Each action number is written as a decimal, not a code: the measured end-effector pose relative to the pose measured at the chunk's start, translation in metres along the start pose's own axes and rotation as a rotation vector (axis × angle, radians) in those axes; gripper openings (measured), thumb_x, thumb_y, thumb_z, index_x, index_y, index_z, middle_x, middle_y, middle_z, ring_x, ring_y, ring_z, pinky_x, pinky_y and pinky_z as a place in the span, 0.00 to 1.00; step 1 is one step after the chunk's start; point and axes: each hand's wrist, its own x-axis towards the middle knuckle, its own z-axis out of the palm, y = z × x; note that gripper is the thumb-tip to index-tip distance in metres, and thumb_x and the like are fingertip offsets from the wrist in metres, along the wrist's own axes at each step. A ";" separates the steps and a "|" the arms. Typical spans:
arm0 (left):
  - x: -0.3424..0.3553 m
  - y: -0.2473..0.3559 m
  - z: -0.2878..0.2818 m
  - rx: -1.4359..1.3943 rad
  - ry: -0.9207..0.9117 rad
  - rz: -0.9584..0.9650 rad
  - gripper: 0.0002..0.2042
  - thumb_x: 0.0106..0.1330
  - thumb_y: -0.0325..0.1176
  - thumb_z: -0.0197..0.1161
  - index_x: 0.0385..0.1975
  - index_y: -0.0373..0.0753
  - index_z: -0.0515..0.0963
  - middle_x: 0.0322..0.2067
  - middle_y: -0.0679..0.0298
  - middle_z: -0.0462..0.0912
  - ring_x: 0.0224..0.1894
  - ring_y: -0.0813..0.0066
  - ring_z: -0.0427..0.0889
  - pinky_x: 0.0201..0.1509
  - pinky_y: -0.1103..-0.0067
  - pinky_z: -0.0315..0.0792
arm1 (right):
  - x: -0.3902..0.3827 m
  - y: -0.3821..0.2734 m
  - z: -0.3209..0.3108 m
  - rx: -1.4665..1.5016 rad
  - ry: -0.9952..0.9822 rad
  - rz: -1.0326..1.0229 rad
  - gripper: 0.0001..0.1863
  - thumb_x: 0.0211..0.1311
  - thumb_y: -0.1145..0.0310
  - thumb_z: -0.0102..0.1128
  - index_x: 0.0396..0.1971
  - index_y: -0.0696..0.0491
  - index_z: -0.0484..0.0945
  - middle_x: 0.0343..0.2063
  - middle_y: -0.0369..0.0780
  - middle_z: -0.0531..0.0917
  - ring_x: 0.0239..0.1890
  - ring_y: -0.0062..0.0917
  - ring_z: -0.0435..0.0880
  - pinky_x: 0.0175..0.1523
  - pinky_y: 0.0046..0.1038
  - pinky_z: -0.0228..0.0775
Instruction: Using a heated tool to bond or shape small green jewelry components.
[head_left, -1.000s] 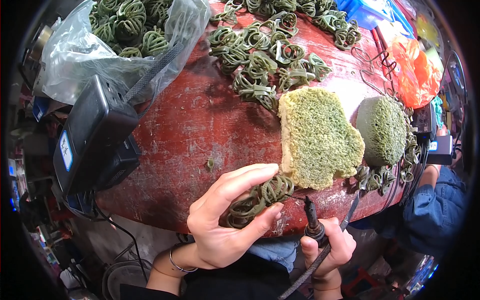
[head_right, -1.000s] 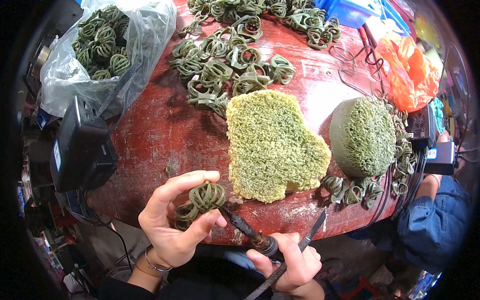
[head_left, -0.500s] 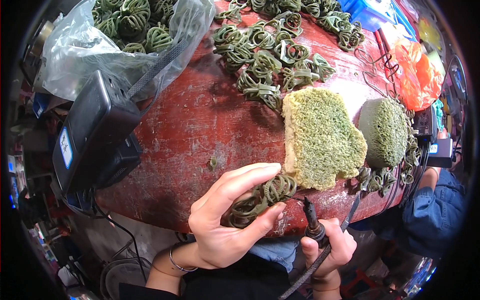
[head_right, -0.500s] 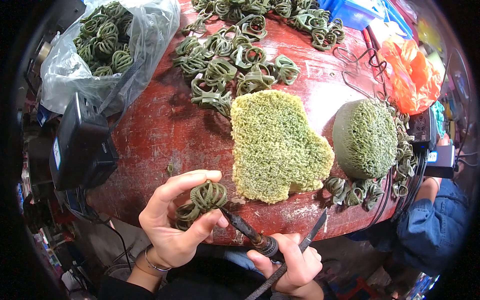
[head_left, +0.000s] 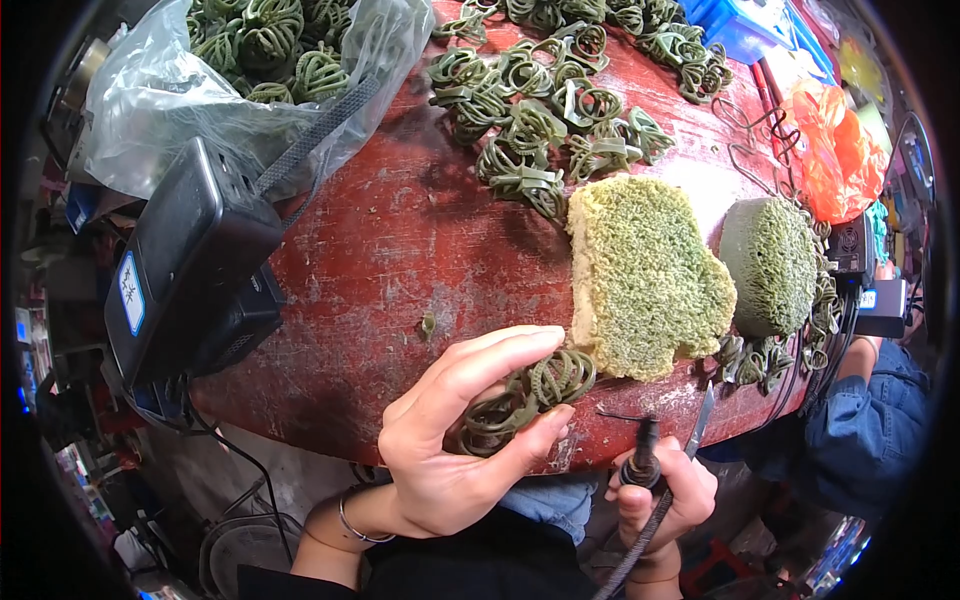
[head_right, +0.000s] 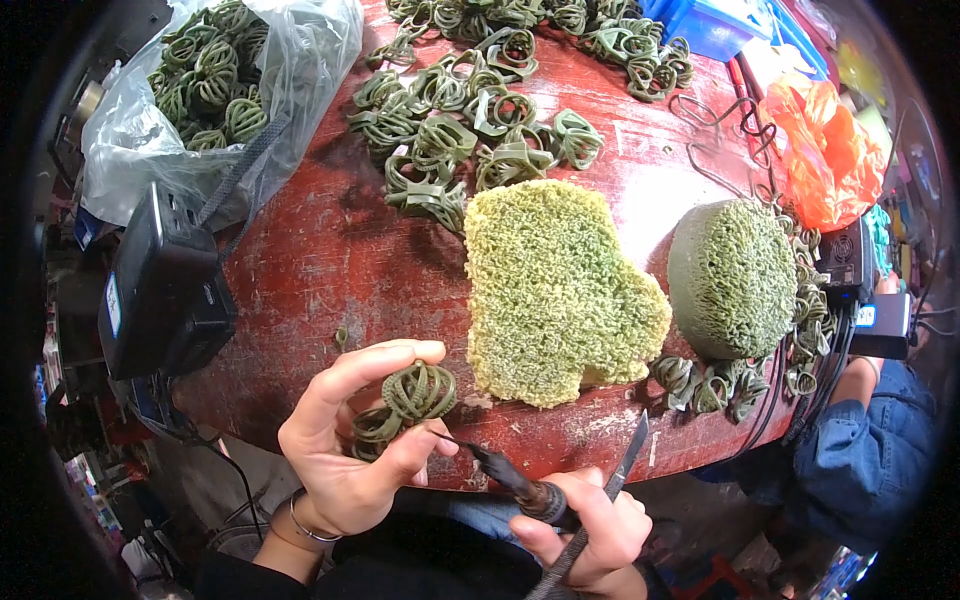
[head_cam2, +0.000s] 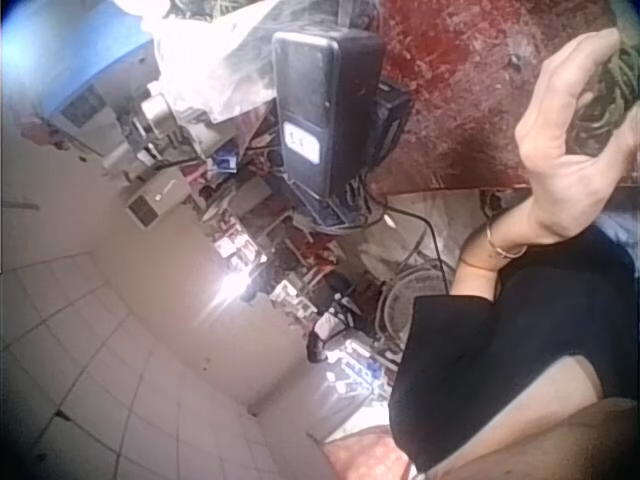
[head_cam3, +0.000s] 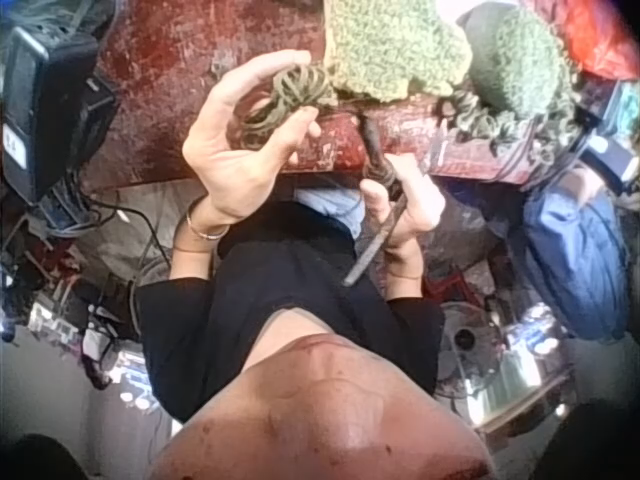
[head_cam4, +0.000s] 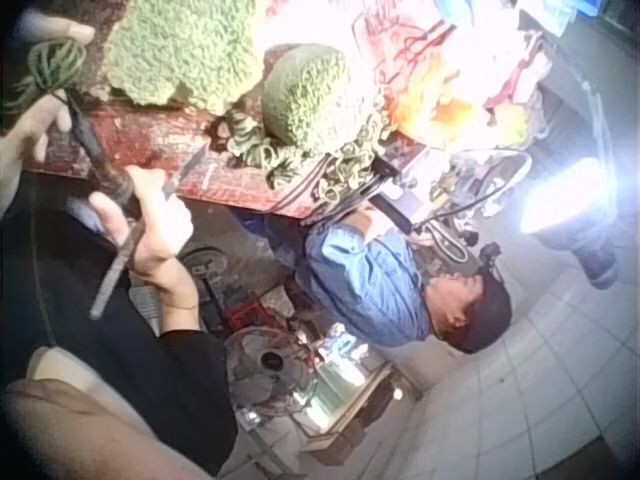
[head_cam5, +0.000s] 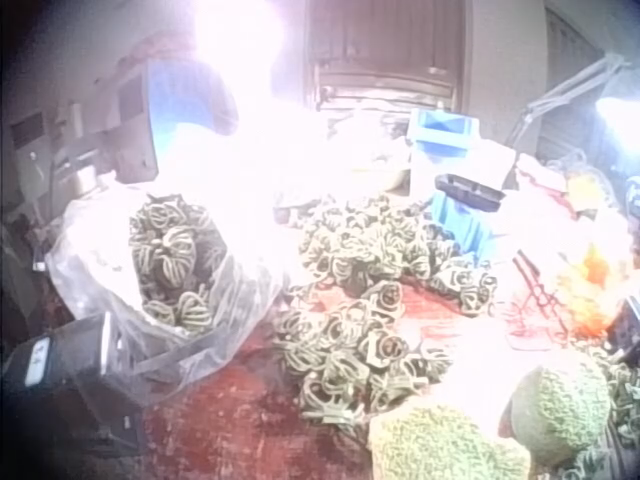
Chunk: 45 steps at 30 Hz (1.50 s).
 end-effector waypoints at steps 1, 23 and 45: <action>0.000 0.000 0.000 -0.013 0.006 -0.009 0.21 0.48 0.18 0.68 0.46 0.30 0.74 0.44 0.50 0.78 0.46 0.67 0.79 0.47 0.78 0.75 | -0.002 0.004 -0.001 0.163 -0.004 0.009 0.21 0.51 0.52 0.66 0.25 0.57 0.77 0.14 0.37 0.77 0.12 0.23 0.76 0.19 0.21 0.66; -0.001 -0.005 -0.006 0.084 -0.146 0.091 0.23 0.55 0.16 0.61 0.52 0.29 0.65 0.45 0.48 0.76 0.30 0.76 0.81 0.21 0.88 0.72 | -0.001 0.020 -0.027 -0.114 0.531 0.290 0.20 0.59 0.56 0.60 0.28 0.61 0.72 0.18 0.34 0.70 0.16 0.14 0.68 0.21 0.16 0.57; -0.002 -0.006 0.001 -0.025 -0.005 0.051 0.20 0.49 0.19 0.70 0.44 0.31 0.73 0.41 0.57 0.77 0.36 0.79 0.79 0.38 0.85 0.76 | -0.007 0.009 -0.017 -0.223 0.358 0.192 0.19 0.57 0.58 0.61 0.31 0.62 0.75 0.19 0.40 0.75 0.21 0.26 0.74 0.28 0.23 0.63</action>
